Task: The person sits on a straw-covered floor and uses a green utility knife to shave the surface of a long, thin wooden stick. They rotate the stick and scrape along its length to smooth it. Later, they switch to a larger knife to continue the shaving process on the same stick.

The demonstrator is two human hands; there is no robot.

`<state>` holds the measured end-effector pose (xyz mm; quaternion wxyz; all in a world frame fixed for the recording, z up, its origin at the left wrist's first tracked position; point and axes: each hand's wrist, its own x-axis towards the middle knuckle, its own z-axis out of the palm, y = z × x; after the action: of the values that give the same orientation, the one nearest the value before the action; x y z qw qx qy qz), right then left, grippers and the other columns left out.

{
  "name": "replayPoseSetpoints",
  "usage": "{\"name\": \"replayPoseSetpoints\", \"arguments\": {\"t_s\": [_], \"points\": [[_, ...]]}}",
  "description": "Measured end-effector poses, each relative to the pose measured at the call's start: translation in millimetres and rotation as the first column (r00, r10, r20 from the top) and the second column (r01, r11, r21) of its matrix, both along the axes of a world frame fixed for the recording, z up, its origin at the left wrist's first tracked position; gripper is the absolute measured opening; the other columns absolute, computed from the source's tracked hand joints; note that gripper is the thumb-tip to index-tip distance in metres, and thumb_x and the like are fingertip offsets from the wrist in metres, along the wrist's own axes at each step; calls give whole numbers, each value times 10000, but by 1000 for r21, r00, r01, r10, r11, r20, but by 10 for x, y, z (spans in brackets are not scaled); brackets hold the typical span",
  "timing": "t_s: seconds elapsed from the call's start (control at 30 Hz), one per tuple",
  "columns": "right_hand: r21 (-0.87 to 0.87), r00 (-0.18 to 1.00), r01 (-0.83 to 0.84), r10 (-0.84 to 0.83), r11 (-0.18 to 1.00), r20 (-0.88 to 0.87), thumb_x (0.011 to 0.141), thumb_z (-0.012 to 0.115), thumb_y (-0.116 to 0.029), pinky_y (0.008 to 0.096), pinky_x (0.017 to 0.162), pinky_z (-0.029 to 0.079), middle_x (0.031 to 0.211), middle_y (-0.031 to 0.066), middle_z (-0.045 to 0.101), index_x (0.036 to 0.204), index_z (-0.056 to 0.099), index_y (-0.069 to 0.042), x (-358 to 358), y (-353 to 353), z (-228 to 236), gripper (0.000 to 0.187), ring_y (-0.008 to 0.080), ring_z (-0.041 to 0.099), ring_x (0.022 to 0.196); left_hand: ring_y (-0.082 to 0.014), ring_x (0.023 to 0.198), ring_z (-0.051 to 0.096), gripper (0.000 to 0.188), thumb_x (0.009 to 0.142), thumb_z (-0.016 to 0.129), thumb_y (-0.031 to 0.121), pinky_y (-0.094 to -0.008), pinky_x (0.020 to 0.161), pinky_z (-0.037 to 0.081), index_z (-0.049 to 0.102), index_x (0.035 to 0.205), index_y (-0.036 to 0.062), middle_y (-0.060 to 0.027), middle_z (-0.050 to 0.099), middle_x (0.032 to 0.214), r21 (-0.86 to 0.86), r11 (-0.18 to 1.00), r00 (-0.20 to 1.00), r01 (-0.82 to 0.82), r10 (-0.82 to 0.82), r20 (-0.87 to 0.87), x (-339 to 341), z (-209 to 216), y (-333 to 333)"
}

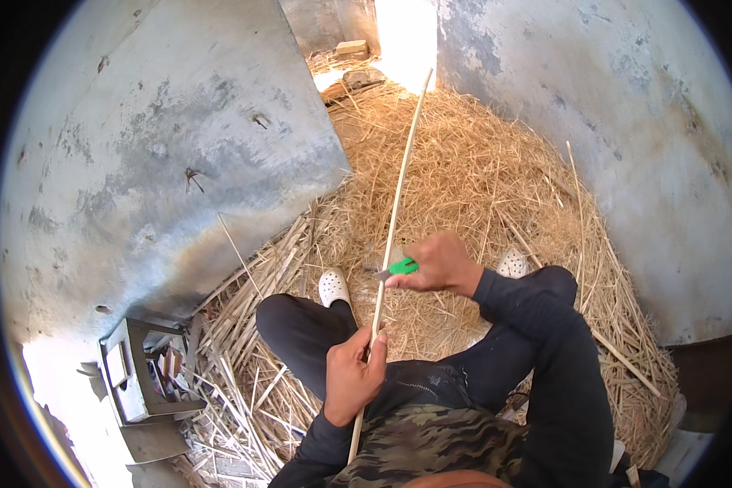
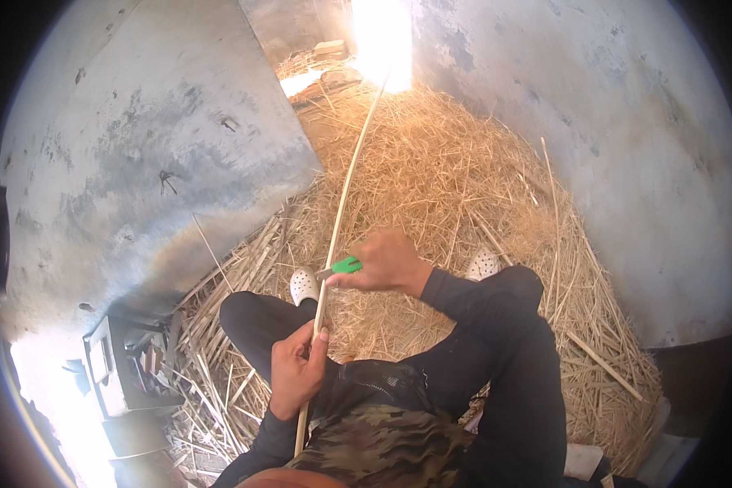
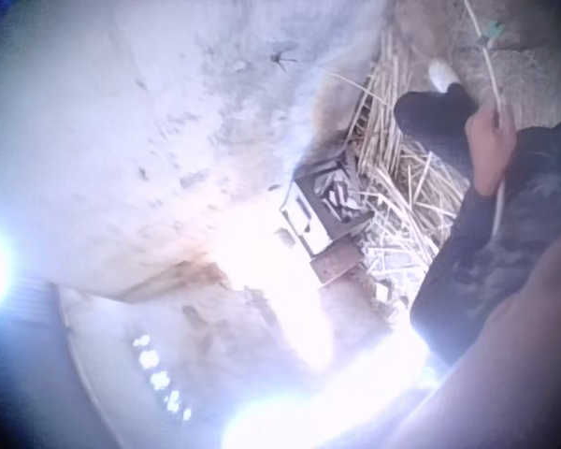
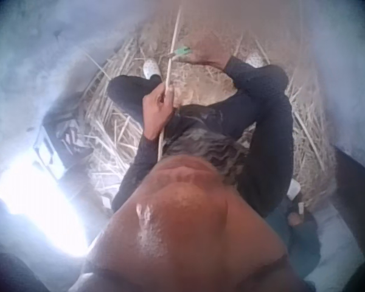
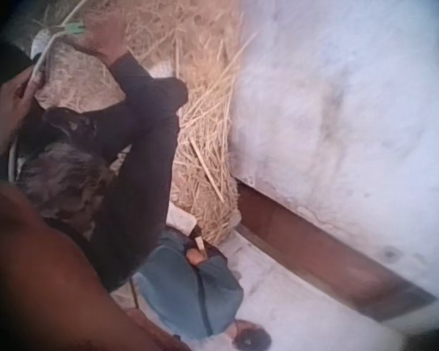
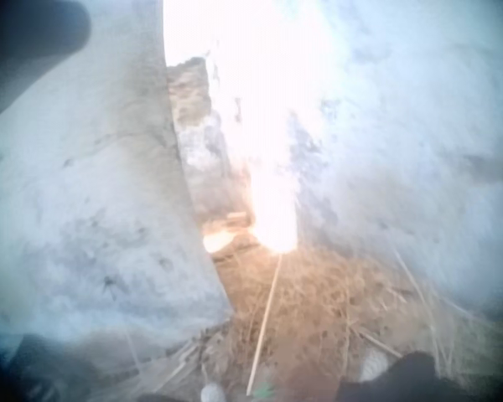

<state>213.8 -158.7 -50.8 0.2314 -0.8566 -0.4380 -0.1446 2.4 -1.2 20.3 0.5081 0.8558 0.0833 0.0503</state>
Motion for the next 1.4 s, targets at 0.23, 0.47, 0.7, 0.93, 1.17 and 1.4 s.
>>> {"name": "replayPoseSetpoints", "arguments": {"t_s": [0.23,0.47,0.7,0.93,1.17,1.4], "points": [[-123,866,437,-453,891,-209,854,411,-771,290,351,204,411,-59,293,477,519,-175,810,-409,-103,713,98,271,353,-105,488,398,176,907,589,92,-274,473,361,641,1036,-15,-127,434,575,-31,987,982,155,-157,-103,-194,15,-29],[136,992,116,-107,984,-69,801,418,-824,344,352,277,397,-7,345,468,467,-147,296,-133,-77,756,140,352,343,-45,564,403,228,915,585,74,-229,503,366,621,1103,-50,-49,475,606,-148,988,999,41,-45,-23,-196,-47,-3],[59,971,230,-233,971,45,793,402,-839,337,340,262,391,-6,335,471,466,-132,774,-292,-156,779,141,340,334,-32,637,441,238,926,580,64,-213,555,395,616,1128,-57,-11,543,682,-226,969,990,98,-117,-77,-171,17,-69],[40,893,445,-447,895,63,879,358,-763,262,345,164,433,-104,245,519,513,-178,1395,-617,-63,704,61,199,361,-35,595,442,265,928,584,88,-215,525,392,622,1152,-50,-31,542,658,-193,968,978,163,-184,-97,-350,19,-6],[109,617,786,-758,609,-212,838,291,-832,340,410,237,460,-45,265,500,409,-117,1980,-1640,-133,799,145,290,413,5,547,384,245,952,576,121,-194,469,292,644,1149,-7,52,521,636,-326,932,930,158,-252,-269,-753,50,91],[4,816,521,-497,854,-296,823,381,-821,269,423,159,494,-77,271,483,363,-184,1373,-1075,25,722,89,248,429,-37,416,422,264,1010,489,247,-186,395,332,604,1087,22,24,497,603,-484,873,905,-67,-151,-397,-199,-138,190]]}}
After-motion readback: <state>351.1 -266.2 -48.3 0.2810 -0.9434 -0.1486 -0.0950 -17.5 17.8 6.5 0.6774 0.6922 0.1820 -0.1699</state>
